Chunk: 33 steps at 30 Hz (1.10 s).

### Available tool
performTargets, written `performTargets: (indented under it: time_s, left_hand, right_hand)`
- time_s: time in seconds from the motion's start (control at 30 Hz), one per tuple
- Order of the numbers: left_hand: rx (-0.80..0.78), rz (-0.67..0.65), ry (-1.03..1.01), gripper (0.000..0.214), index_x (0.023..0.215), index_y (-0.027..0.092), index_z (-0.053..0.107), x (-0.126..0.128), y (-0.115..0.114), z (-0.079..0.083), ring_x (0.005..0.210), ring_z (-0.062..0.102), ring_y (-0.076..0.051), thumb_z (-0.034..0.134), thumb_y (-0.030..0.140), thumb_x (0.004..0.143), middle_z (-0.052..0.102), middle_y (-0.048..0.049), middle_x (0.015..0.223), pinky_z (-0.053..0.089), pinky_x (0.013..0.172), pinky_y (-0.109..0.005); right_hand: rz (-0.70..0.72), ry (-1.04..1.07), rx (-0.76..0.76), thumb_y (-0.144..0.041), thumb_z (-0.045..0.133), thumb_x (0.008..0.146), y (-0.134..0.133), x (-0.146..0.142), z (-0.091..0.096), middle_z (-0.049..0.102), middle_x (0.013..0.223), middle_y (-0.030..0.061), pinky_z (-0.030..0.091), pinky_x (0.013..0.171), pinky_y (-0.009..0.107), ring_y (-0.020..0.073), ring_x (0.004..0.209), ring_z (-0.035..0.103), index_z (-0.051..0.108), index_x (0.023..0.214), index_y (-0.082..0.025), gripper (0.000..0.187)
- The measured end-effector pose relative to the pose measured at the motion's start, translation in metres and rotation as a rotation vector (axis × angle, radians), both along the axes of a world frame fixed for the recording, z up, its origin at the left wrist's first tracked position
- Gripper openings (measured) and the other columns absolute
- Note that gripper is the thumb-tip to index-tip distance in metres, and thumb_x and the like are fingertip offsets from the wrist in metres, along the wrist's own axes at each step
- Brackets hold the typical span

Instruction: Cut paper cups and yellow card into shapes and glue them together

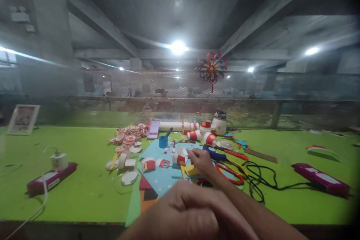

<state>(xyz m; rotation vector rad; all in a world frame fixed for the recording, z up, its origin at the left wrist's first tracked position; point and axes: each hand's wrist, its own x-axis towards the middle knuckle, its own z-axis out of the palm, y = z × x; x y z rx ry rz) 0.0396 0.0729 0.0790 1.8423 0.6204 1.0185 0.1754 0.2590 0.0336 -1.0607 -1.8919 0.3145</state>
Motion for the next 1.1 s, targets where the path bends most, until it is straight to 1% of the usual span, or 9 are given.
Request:
performTargets:
  time_s: [0.03, 0.07, 0.13, 0.2, 0.33, 0.47, 0.73, 0.97, 1.1]
  left_hand:
    - [0.030, -0.058, 0.065, 0.050, 0.087, 0.020, 0.074, -0.005, 0.019, 0.013, 0.073, 0.065, -0.021, 0.041, 0.057, 0.080, 0.071, -0.0126, 0.080, 0.049, 0.065, -0.034]
    - [0.064, 0.015, 0.125, 0.047, 0.084, 0.016, 0.073, -0.013, 0.040, 0.024, 0.075, 0.065, -0.020, 0.042, 0.052, 0.082, 0.071, -0.0121, 0.081, 0.048, 0.069, -0.032]
    - [0.135, 0.381, 0.369, 0.043, 0.082, 0.014, 0.070, -0.033, 0.084, 0.031, 0.074, 0.064, -0.017, 0.040, 0.046, 0.084, 0.071, -0.0097, 0.082, 0.047, 0.067, -0.027]
    - [0.154, 0.703, 0.662, 0.043, 0.081, 0.013, 0.068, -0.057, 0.125, 0.023, 0.074, 0.064, -0.018, 0.036, 0.041, 0.086, 0.071, -0.0088, 0.080, 0.045, 0.064, -0.026]
    - [0.158, 0.880, 0.889, 0.031, 0.071, 0.010, 0.067, -0.089, 0.174, -0.015, 0.076, 0.063, -0.026, 0.046, 0.031, 0.079, 0.069, -0.0157, 0.075, 0.042, 0.066, -0.032]
    - [0.208, 0.910, 1.045, 0.027, 0.076, 0.011, 0.068, -0.089, 0.182, -0.037, 0.086, 0.063, -0.029, 0.054, 0.034, 0.074, 0.068, -0.0197, 0.088, 0.041, 0.072, -0.034]
    - [0.245, 0.900, 1.122, 0.035, 0.079, 0.011, 0.068, -0.085, 0.176, -0.042, 0.093, 0.060, -0.033, 0.051, 0.041, 0.076, 0.065, -0.0218, 0.097, 0.041, 0.075, -0.037]
    - [0.159, 0.870, 0.970, 0.033, 0.090, 0.012, 0.067, -0.090, 0.183, -0.052, 0.091, 0.061, -0.031, 0.062, 0.036, 0.068, 0.067, -0.0182, 0.095, 0.042, 0.071, -0.033]
    - [0.086, 0.874, 0.766, 0.037, 0.098, 0.012, 0.066, -0.093, 0.186, -0.048, 0.092, 0.061, -0.028, 0.065, 0.021, 0.062, 0.068, -0.0153, 0.096, 0.042, 0.070, -0.029]
  right_hand:
    - [-0.004, -0.004, -0.001, -0.032, 0.051, 0.093, 0.001, -0.001, 0.000, 0.065, 0.086, 0.0009, 0.053, 0.063, 0.027, 0.0121, 0.068, 0.063, 0.062, 0.093, -0.013, 0.022]
    - [-0.008, -0.006, -0.002, -0.031, 0.052, 0.093, 0.001, -0.001, -0.001, 0.065, 0.088, 0.0013, 0.054, 0.064, 0.028, 0.0128, 0.070, 0.063, 0.062, 0.095, -0.013, 0.021]
    - [-0.012, -0.008, -0.003, -0.031, 0.052, 0.093, 0.002, -0.002, -0.001, 0.065, 0.091, 0.0023, 0.054, 0.066, 0.030, 0.0137, 0.073, 0.064, 0.062, 0.099, -0.013, 0.021]
    - [-0.016, -0.008, -0.006, -0.031, 0.051, 0.093, 0.002, -0.002, -0.001, 0.065, 0.095, 0.0031, 0.054, 0.068, 0.031, 0.0142, 0.076, 0.064, 0.061, 0.101, -0.014, 0.021]
    - [-0.024, -0.011, -0.009, -0.030, 0.051, 0.093, 0.002, -0.003, -0.001, 0.065, 0.099, 0.0040, 0.054, 0.071, 0.032, 0.0152, 0.080, 0.064, 0.061, 0.103, -0.015, 0.021]
    - [-0.020, -0.016, -0.005, -0.030, 0.051, 0.093, 0.003, -0.003, -0.002, 0.065, 0.100, 0.0040, 0.054, 0.071, 0.033, 0.0158, 0.081, 0.064, 0.061, 0.104, -0.015, 0.021]
    - [-0.009, -0.036, -0.010, -0.031, 0.052, 0.093, 0.003, -0.003, -0.004, 0.065, 0.099, 0.0039, 0.054, 0.071, 0.032, 0.0156, 0.080, 0.064, 0.061, 0.103, -0.014, 0.021]
    - [-0.021, -0.050, -0.012, -0.030, 0.052, 0.093, -0.001, -0.004, 0.001, 0.064, 0.100, 0.0039, 0.054, 0.071, 0.033, 0.0159, 0.080, 0.064, 0.061, 0.104, -0.014, 0.022]
    - [-0.029, -0.056, -0.005, -0.030, 0.052, 0.093, -0.002, -0.003, 0.002, 0.064, 0.100, 0.0039, 0.054, 0.071, 0.033, 0.0159, 0.080, 0.064, 0.061, 0.104, -0.015, 0.021]
